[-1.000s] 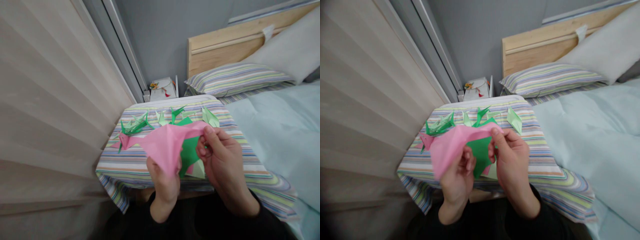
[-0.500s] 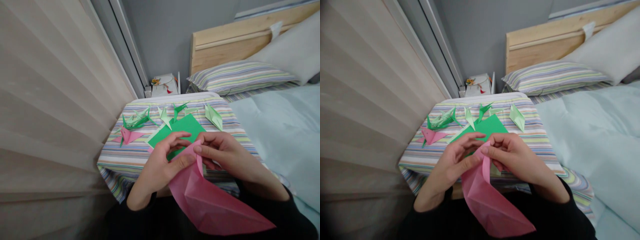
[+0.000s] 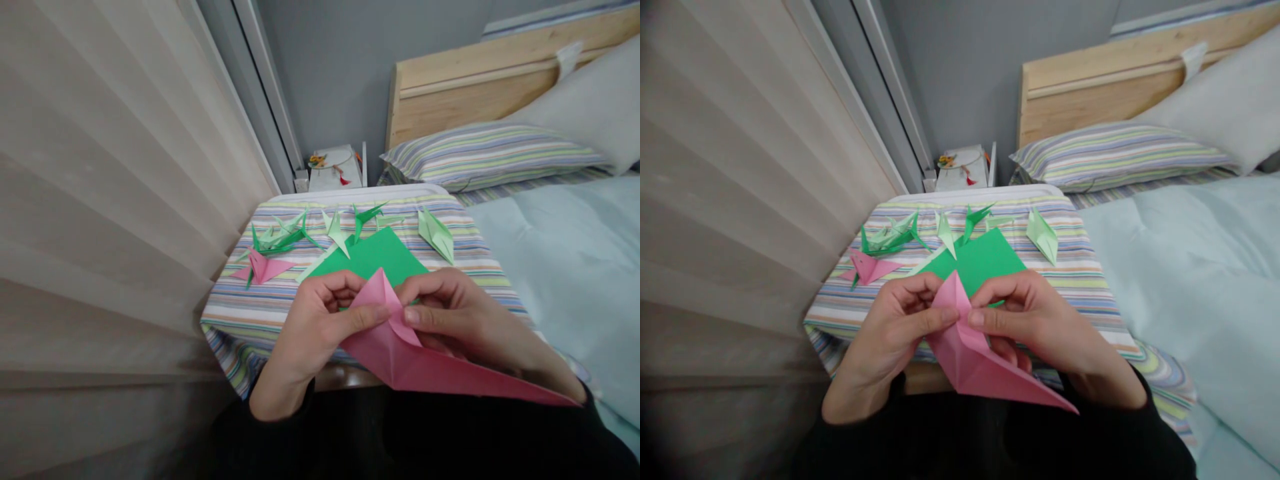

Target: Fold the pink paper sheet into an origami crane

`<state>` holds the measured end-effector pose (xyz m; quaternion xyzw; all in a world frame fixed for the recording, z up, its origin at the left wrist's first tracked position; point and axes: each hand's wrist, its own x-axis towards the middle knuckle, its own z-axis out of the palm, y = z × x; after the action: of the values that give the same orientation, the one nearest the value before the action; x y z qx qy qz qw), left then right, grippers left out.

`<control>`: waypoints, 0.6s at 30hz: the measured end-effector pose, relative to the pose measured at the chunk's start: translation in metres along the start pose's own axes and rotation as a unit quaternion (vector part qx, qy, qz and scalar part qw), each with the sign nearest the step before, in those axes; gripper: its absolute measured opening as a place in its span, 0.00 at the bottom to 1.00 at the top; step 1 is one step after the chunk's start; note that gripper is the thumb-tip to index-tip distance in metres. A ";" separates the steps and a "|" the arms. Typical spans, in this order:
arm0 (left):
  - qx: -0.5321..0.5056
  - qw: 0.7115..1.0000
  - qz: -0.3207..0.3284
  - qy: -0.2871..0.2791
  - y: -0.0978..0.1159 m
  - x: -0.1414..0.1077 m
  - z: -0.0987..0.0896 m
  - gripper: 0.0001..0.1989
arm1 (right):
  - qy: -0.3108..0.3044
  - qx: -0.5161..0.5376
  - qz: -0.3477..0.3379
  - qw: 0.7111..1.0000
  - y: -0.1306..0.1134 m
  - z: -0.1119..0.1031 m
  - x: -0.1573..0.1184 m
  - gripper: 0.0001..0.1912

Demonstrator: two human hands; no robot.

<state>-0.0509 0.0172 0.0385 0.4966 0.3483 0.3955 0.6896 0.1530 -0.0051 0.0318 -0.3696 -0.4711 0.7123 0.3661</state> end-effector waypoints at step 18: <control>0.064 0.998 0.003 0.022 0.010 -0.013 -0.003 0.07 | -0.050 -0.025 0.000 0.998 0.001 0.007 0.006 0.16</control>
<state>-0.0612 0.0090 0.0481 0.5320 0.3866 0.3857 0.6471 0.1440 -0.0025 0.0313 -0.3431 -0.5066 0.7176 0.3327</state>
